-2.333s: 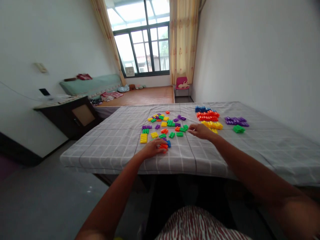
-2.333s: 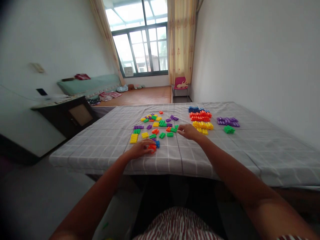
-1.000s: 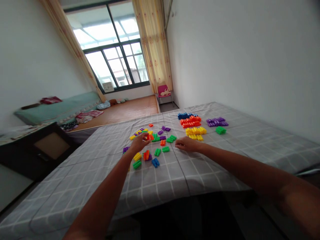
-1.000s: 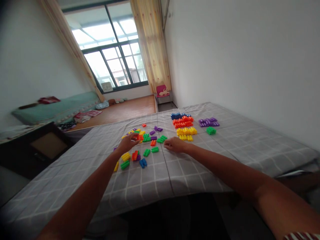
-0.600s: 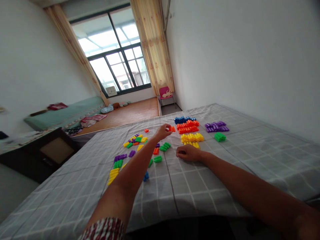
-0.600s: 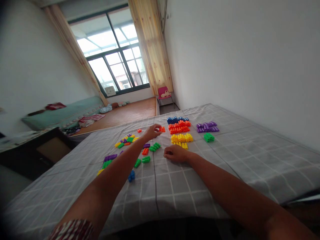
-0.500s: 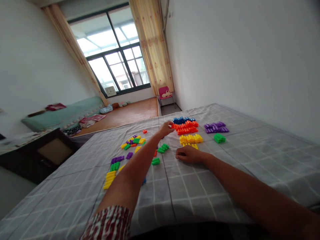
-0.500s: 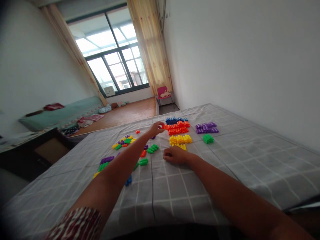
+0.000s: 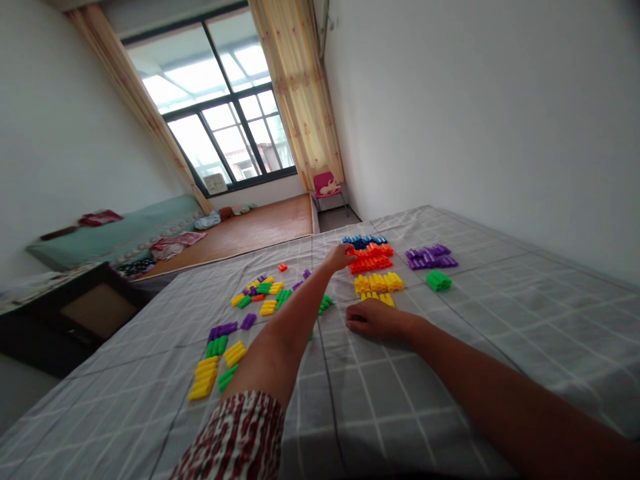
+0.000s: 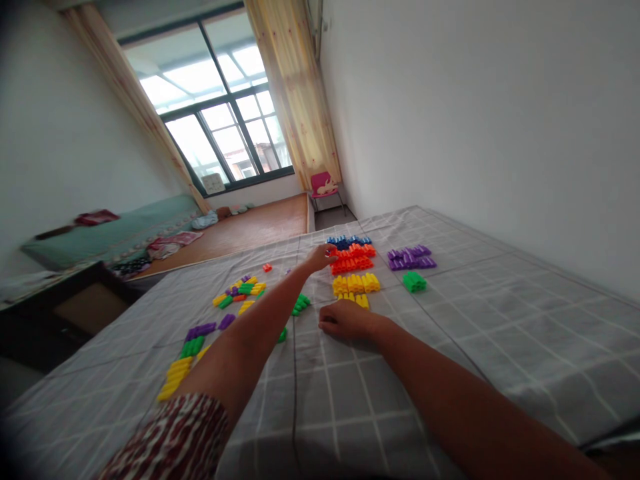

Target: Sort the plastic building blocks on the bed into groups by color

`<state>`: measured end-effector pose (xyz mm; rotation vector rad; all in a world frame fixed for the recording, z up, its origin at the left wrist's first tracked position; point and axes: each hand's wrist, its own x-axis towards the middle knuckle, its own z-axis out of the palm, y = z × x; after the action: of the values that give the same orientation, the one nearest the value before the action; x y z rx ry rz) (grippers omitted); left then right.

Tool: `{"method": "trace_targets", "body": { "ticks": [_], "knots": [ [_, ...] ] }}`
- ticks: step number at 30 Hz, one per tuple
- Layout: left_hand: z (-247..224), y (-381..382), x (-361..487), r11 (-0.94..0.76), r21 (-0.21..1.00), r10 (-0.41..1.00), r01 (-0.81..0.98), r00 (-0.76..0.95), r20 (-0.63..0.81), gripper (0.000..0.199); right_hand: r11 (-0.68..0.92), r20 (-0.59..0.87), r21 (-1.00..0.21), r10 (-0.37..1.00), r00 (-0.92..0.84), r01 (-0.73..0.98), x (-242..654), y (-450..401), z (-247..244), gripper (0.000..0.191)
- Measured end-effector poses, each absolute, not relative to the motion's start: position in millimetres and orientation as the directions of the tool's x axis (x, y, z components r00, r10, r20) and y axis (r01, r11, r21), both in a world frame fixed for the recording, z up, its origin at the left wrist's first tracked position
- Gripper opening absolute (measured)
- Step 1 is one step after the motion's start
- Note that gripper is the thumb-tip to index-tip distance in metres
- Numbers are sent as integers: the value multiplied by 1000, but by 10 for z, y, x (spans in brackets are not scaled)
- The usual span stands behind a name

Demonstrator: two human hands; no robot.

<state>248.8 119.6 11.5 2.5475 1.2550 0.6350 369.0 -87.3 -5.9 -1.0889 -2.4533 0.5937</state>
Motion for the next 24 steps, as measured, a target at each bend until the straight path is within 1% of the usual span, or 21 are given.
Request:
{"method": "trace_targets", "body": {
  "ticks": [3,6,8,11,15,18,21,24],
  "knots": [
    [90,1161,2495,-601,398,799,693,531,282,47,620,193,-524,755,-627,585,3698,-857,-91,19],
    [124,1092,2436,-598,433,802,675,502,325,54,621,201,-532,753,-627,576,3708,-861,-94,18],
    [190,1004,2310,-597,450,802,664,479,358,50,617,198,-542,754,-627,571,3713,-877,-81,19],
    [334,792,1925,-603,424,797,676,488,356,37,616,189,-559,746,-639,555,3716,-928,-55,21],
    [528,381,1118,-571,394,821,721,495,284,31,645,202,-592,699,-686,483,3705,-1012,-39,25],
    [589,38,568,-511,371,859,775,480,181,29,637,180,-644,665,-725,423,3692,-1043,-43,31],
    [538,-244,302,-470,368,878,802,466,105,29,605,159,-690,663,-732,398,3691,-1043,-52,36],
    [473,-409,273,-498,353,858,792,509,69,31,568,131,-726,667,-734,387,3718,-1037,-61,38]
  ]
}}
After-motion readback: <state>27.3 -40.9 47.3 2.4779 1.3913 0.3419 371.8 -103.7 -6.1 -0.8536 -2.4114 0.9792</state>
